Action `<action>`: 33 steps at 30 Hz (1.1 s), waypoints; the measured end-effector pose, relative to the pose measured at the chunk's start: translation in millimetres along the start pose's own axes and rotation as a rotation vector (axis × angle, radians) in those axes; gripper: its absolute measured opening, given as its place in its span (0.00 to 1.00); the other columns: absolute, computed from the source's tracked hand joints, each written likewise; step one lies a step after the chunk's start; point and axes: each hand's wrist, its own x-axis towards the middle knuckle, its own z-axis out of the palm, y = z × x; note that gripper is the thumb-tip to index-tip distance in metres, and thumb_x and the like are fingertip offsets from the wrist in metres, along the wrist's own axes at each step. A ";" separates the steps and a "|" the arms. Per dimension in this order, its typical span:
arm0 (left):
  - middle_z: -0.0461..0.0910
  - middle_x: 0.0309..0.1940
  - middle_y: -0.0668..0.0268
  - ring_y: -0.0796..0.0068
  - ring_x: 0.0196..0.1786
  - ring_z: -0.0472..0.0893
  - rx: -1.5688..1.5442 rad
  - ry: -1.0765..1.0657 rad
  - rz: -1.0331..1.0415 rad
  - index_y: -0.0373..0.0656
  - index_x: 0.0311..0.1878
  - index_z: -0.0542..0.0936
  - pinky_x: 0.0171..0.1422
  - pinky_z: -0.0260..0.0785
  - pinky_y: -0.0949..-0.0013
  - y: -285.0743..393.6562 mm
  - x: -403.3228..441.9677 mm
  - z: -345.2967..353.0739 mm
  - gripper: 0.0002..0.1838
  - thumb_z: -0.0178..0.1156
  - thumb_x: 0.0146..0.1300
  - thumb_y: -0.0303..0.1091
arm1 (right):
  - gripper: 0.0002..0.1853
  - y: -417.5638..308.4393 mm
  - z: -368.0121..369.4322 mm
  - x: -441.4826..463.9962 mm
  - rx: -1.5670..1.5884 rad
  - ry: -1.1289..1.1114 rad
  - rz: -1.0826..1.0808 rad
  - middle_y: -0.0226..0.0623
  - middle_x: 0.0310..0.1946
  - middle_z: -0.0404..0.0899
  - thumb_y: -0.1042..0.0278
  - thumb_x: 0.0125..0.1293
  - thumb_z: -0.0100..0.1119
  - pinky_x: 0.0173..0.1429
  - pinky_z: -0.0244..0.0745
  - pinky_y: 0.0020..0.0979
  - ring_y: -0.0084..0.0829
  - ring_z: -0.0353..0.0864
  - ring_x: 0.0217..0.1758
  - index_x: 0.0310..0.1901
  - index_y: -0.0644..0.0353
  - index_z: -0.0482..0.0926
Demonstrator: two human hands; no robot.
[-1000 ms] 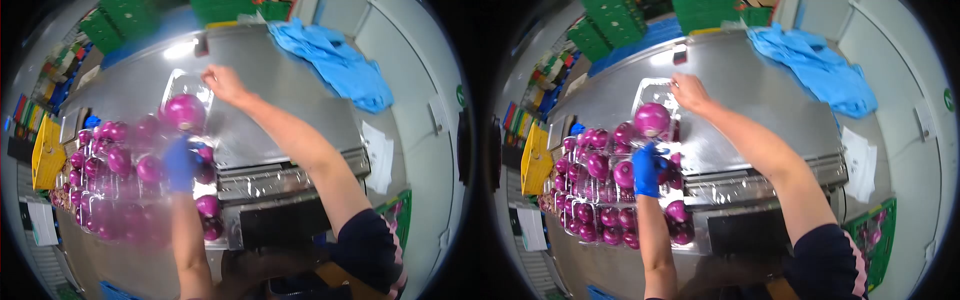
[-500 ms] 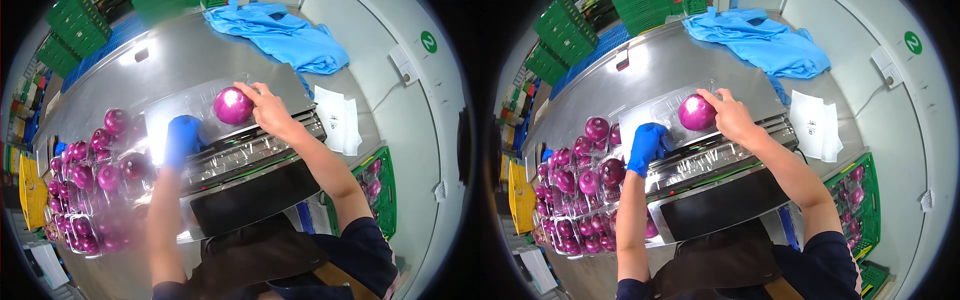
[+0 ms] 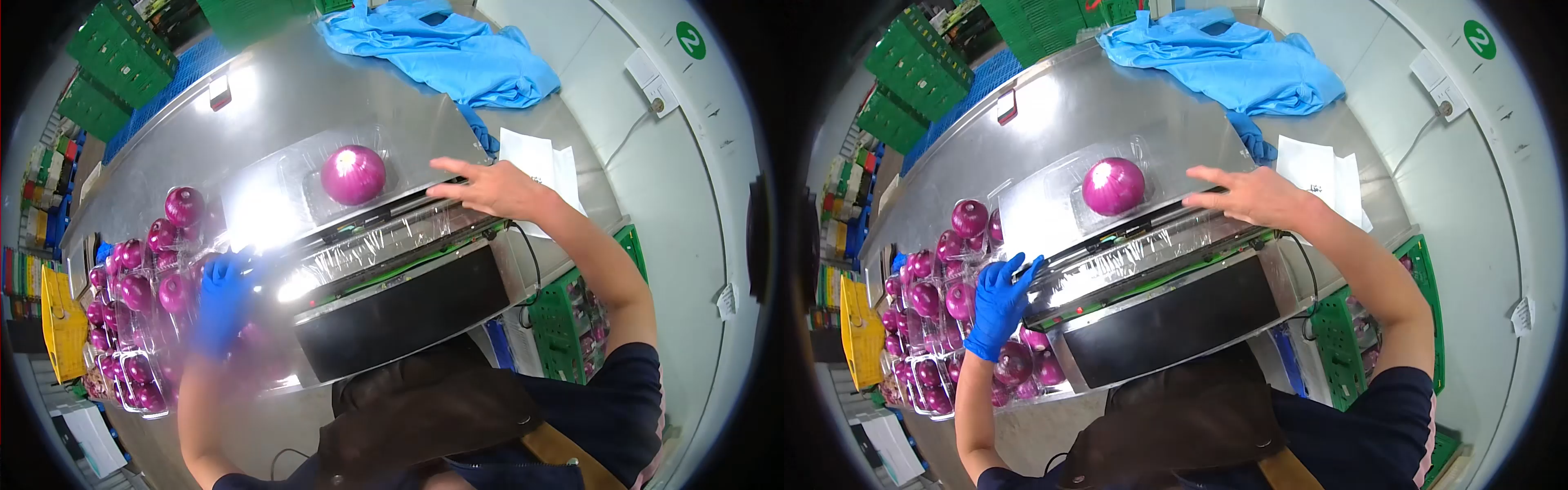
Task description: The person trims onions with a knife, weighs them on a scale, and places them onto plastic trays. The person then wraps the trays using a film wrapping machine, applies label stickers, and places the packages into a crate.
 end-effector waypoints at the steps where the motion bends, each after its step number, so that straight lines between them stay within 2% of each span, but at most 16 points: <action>1: 0.77 0.53 0.70 0.67 0.49 0.74 0.019 0.008 0.044 0.65 0.64 0.74 0.62 0.65 0.58 4.9 4.4 1.2 0.36 0.62 0.48 0.28 | 0.30 3.0 7.0 -2.5 -0.062 -0.031 -0.087 0.30 0.68 0.64 0.70 0.61 0.58 0.36 0.79 0.33 0.36 0.83 0.39 0.65 0.35 0.67; 5: 0.79 0.52 0.73 0.68 0.46 0.74 0.007 -0.074 0.051 0.58 0.57 0.80 0.63 0.64 0.60 12.9 9.0 20.7 0.27 0.60 0.50 0.29 | 0.23 -2.5 40.1 9.2 0.141 0.018 -0.217 0.30 0.60 0.74 0.73 0.58 0.61 0.36 0.79 0.30 0.34 0.83 0.40 0.55 0.39 0.78; 7: 0.82 0.47 0.70 0.68 0.42 0.75 -0.109 -0.151 -0.073 0.53 0.55 0.82 0.60 0.67 0.61 23.7 -17.7 8.1 0.23 0.60 0.53 0.29 | 0.11 -6.0 54.1 -16.3 0.603 0.266 -0.093 0.35 0.46 0.84 0.70 0.66 0.58 0.32 0.78 0.27 0.28 0.84 0.33 0.48 0.53 0.83; 8: 0.83 0.43 0.66 0.68 0.39 0.77 -0.445 -0.062 -0.202 0.47 0.53 0.82 0.54 0.69 0.63 33.6 -33.5 -5.9 0.19 0.60 0.57 0.29 | 0.10 -35.7 3.9 -32.3 0.948 -0.053 0.411 0.35 0.43 0.85 0.72 0.68 0.56 0.30 0.77 0.25 0.24 0.84 0.30 0.48 0.60 0.82; 11: 0.84 0.39 0.57 0.67 0.40 0.82 -1.318 0.148 -0.742 0.36 0.48 0.83 0.43 0.74 0.67 50.6 -41.9 -68.8 0.12 0.55 0.67 0.31 | 0.07 -49.5 -29.4 -35.9 0.907 0.316 0.254 0.38 0.36 0.85 0.77 0.68 0.53 0.35 0.78 0.24 0.25 0.84 0.30 0.42 0.66 0.82; 12: 0.84 0.41 0.56 0.65 0.43 0.82 -0.927 0.323 -0.621 0.34 0.47 0.82 0.46 0.75 0.65 36.8 -32.9 -72.3 0.13 0.53 0.69 0.32 | 0.07 -48.1 -42.7 -24.5 0.834 0.486 0.180 0.39 0.33 0.84 0.77 0.68 0.53 0.37 0.79 0.24 0.26 0.84 0.31 0.39 0.67 0.82; 13: 0.81 0.46 0.55 0.63 0.48 0.80 -0.988 0.491 -0.563 0.34 0.50 0.80 0.54 0.72 0.62 22.0 -7.3 -70.1 0.14 0.50 0.71 0.33 | 0.06 -44.6 -59.0 -4.7 0.710 0.670 0.132 0.39 0.30 0.84 0.77 0.68 0.54 0.41 0.79 0.25 0.27 0.85 0.35 0.35 0.66 0.80; 15: 0.76 0.57 0.52 0.58 0.59 0.77 -1.073 0.804 -0.393 0.35 0.57 0.76 0.68 0.65 0.56 -6.9 46.3 -67.3 0.18 0.45 0.74 0.35 | 0.09 -23.8 -61.1 47.5 0.518 1.000 0.115 0.43 0.34 0.83 0.71 0.70 0.54 0.43 0.78 0.27 0.31 0.85 0.36 0.45 0.69 0.75; 16: 0.71 0.64 0.51 0.58 0.65 0.72 -0.847 0.897 -0.358 0.36 0.63 0.71 0.73 0.59 0.57 -6.2 81.4 -63.0 0.21 0.43 0.75 0.37 | 0.14 -15.8 -64.5 79.0 0.515 1.088 0.155 0.45 0.37 0.83 0.67 0.70 0.55 0.45 0.78 0.30 0.35 0.85 0.38 0.49 0.71 0.73; 20: 0.54 0.74 0.50 0.57 0.76 0.55 -1.003 0.150 -0.682 0.35 0.73 0.56 0.76 0.50 0.62 -25.5 134.5 42.5 0.37 0.55 0.69 0.48 | 0.30 40.4 32.4 145.0 0.186 0.473 0.303 0.56 0.41 0.79 0.43 0.69 0.53 0.58 0.71 0.45 0.52 0.78 0.53 0.50 0.71 0.72; 21: 0.60 0.72 0.55 0.62 0.75 0.57 -0.814 -0.100 -0.542 0.36 0.72 0.60 0.77 0.45 0.65 -40.1 129.1 81.0 0.34 0.58 0.68 0.41 | 0.27 31.9 33.2 140.8 0.287 0.266 0.393 0.51 0.39 0.78 0.46 0.71 0.50 0.54 0.73 0.42 0.46 0.79 0.48 0.47 0.70 0.73; 22: 0.63 0.68 0.42 0.50 0.71 0.62 -0.734 0.097 -0.503 0.33 0.66 0.67 0.74 0.54 0.59 -24.7 117.2 78.2 0.35 0.59 0.64 0.49 | 0.24 19.2 33.6 133.8 0.385 0.056 0.479 0.46 0.37 0.77 0.48 0.72 0.48 0.50 0.75 0.39 0.40 0.80 0.43 0.44 0.68 0.74; 26: 0.82 0.43 0.52 0.69 0.35 0.82 -1.318 -0.136 -0.673 0.31 0.54 0.72 0.42 0.74 0.73 8.4 81.1 0.5 0.27 0.55 0.69 0.49 | 0.26 -32.7 -5.3 98.8 1.018 0.126 0.569 0.41 0.23 0.73 0.48 0.74 0.45 0.24 0.73 0.32 0.34 0.78 0.18 0.34 0.69 0.71; 27: 0.83 0.39 0.53 0.72 0.28 0.81 -1.584 -0.181 -0.908 0.32 0.53 0.72 0.35 0.73 0.76 30.4 71.5 -34.8 0.26 0.51 0.70 0.49 | 0.25 -53.0 -23.8 86.2 1.042 0.130 0.619 0.39 0.21 0.71 0.49 0.74 0.44 0.19 0.70 0.29 0.30 0.76 0.13 0.32 0.68 0.70; 30: 0.84 0.36 0.55 0.73 0.35 0.81 -1.282 -0.344 -0.552 0.34 0.51 0.75 0.40 0.71 0.75 61.3 40.6 -77.2 0.25 0.45 0.72 0.50 | 0.21 -100.8 -52.1 37.9 1.089 -0.095 0.691 0.34 0.20 0.70 0.54 0.75 0.45 0.19 0.68 0.28 0.24 0.73 0.14 0.32 0.65 0.68; 33: 0.83 0.38 0.57 0.76 0.43 0.79 -1.297 -0.596 -0.964 0.34 0.54 0.77 0.50 0.68 0.74 93.6 9.4 -55.2 0.23 0.54 0.71 0.47 | 0.17 -117.3 -2.5 0.3 1.113 -0.129 0.754 0.30 0.19 0.70 0.58 0.76 0.45 0.18 0.68 0.26 0.20 0.72 0.14 0.33 0.64 0.68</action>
